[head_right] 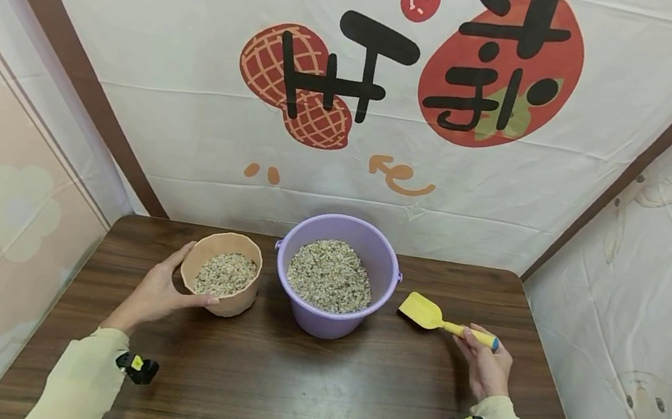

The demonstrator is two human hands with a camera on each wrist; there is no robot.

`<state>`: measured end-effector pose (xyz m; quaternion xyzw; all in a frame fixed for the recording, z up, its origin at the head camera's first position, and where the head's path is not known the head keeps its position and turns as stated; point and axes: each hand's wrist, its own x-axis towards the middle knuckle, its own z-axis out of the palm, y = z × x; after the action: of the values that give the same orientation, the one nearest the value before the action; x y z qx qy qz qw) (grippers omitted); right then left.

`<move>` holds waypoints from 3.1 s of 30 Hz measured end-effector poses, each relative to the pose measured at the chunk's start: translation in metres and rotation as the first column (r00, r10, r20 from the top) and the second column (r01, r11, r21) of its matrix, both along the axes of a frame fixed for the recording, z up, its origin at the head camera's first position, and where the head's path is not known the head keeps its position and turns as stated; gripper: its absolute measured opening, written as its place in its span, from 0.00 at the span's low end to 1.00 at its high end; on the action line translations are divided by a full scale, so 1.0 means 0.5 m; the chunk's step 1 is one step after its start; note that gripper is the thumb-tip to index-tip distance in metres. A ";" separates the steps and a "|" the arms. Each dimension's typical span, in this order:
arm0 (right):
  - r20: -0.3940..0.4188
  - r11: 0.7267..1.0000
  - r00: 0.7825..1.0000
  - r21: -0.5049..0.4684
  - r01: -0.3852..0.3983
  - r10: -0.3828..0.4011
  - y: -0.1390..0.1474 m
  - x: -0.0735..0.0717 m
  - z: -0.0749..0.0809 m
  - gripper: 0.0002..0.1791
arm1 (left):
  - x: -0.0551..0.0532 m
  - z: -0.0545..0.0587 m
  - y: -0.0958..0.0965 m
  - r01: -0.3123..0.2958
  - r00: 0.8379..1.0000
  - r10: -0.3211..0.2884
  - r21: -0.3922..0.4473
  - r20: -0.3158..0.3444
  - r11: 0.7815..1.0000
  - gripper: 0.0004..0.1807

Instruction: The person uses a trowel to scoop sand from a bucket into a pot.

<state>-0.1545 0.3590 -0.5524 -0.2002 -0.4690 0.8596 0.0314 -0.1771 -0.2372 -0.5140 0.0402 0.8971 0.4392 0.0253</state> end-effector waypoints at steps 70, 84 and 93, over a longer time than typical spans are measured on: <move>0.249 -0.069 0.953 0.968 -0.241 0.170 0.029 -0.016 -0.027 0.21 | -0.003 -0.003 0.001 -0.004 1.000 0.004 -0.007 -0.001 1.000 0.73; 0.225 -0.135 0.951 0.971 -0.199 0.214 0.010 -0.027 0.009 0.27 | -0.003 -0.001 0.004 0.013 0.999 -0.014 -0.035 -0.031 0.999 0.73; 0.211 -0.170 0.902 0.973 -0.156 0.378 -0.048 -0.070 0.126 0.32 | -0.008 0.044 0.005 0.041 0.989 -0.056 -0.112 -0.136 0.993 0.69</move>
<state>-0.1897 0.3349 -0.4896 0.0576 -0.9721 0.2264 0.0232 -0.1809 -0.2346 -0.4919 0.0910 0.9181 0.3851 -0.0242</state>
